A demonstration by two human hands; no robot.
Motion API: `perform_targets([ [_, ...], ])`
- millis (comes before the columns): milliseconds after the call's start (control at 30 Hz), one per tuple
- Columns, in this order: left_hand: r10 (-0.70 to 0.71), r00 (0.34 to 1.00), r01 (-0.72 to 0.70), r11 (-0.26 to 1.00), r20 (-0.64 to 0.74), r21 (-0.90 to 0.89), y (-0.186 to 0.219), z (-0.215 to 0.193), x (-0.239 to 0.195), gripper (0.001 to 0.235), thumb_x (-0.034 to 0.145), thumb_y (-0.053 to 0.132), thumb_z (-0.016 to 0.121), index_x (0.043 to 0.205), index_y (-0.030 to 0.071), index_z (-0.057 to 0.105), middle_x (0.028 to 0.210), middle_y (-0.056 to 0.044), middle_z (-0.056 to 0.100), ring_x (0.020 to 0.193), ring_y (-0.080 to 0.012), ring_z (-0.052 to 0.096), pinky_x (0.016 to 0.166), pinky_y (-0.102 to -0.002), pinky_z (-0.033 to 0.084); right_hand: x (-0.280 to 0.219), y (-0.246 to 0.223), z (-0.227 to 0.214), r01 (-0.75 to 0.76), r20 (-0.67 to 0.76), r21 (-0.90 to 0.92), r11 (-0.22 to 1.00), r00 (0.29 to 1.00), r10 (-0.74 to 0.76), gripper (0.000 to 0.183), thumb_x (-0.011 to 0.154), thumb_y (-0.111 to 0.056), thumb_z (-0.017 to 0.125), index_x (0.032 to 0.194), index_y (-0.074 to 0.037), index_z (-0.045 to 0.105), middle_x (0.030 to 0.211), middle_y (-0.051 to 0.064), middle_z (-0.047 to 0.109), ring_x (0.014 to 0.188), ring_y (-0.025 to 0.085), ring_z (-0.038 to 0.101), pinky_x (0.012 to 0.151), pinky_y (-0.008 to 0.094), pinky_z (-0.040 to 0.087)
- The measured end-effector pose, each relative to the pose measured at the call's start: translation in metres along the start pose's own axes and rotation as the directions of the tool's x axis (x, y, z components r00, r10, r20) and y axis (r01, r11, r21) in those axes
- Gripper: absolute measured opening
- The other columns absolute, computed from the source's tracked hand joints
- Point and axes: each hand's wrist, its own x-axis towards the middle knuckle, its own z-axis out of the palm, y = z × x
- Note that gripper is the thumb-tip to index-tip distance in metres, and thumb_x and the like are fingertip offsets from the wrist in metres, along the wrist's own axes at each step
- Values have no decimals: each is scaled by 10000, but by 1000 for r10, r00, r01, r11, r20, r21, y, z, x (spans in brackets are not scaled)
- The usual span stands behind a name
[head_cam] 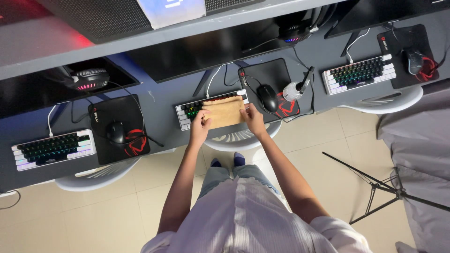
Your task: The person sprays a red cloth with a cleaning solution and wipes a white mechanical keyboard. They then pick up a beige cloth, unfold it, and use it to wipe the same keyboard.
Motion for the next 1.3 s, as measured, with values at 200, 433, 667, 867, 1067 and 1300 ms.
perform_targets([
  [200, -10, 998, -4, 980, -66, -201, 23, -11, -10, 680, 838, -32, 710, 1447, 102, 441, 948, -34, 654, 799, -111, 603, 783, -237, 513, -14, 4, -16, 222, 38, 49, 974, 974, -224, 224, 946, -90, 725, 1150, -76, 634, 1024, 71, 713, 954, 153, 653, 833, 280, 516],
  [433, 89, 994, -84, 994, 63, -77, 20, -25, -45, 495, 756, -107, 738, 1210, 61, 636, 1093, -85, 694, 1050, -207, 693, 914, -316, 525, -44, 14, -44, 321, 222, 154, 934, 910, -350, 320, 827, 95, 684, 1067, -116, 665, 1313, 82, 619, 1202, 224, 623, 862, 301, 533],
  [667, 288, 947, -312, 931, 145, 190, 2, -11, -69, 253, 732, -129, 696, 882, 72, 662, 1004, -40, 749, 1018, -281, 656, 886, -378, 532, -59, 38, -26, 377, 242, -87, 922, 906, -347, 306, 773, 114, 685, 986, -106, 685, 1246, 117, 635, 1110, 319, 669, 853, 371, 565],
  [867, 297, 954, -294, 922, 29, 253, -4, -1, -74, 255, 800, -124, 618, 977, 57, 651, 1154, -79, 717, 1091, -319, 627, 926, -403, 525, -64, 25, -19, 303, 214, -122, 945, 938, -273, 273, 850, 65, 629, 1082, -78, 645, 1191, 128, 625, 1023, 334, 684, 835, 382, 576],
  [1067, 270, 956, -210, 904, -116, 372, 17, 4, -80, 355, 848, -5, 699, 1190, 87, 670, 1252, -63, 650, 1113, -331, 611, 920, -416, 526, -70, 2, -12, 402, 88, -338, 851, 913, -397, 327, 834, -22, 713, 1153, -56, 648, 1202, 141, 590, 1064, 358, 609, 848, 423, 535],
  [1300, 229, 957, -101, 836, -176, 540, -6, 17, -68, 295, 785, 97, 807, 1046, 132, 673, 1136, -58, 633, 1029, -325, 603, 823, -440, 536, -60, 5, -8, 416, 104, -432, 800, 904, -414, 166, 826, -78, 758, 976, -101, 691, 1110, 77, 594, 1035, 317, 567, 850, 429, 520],
])
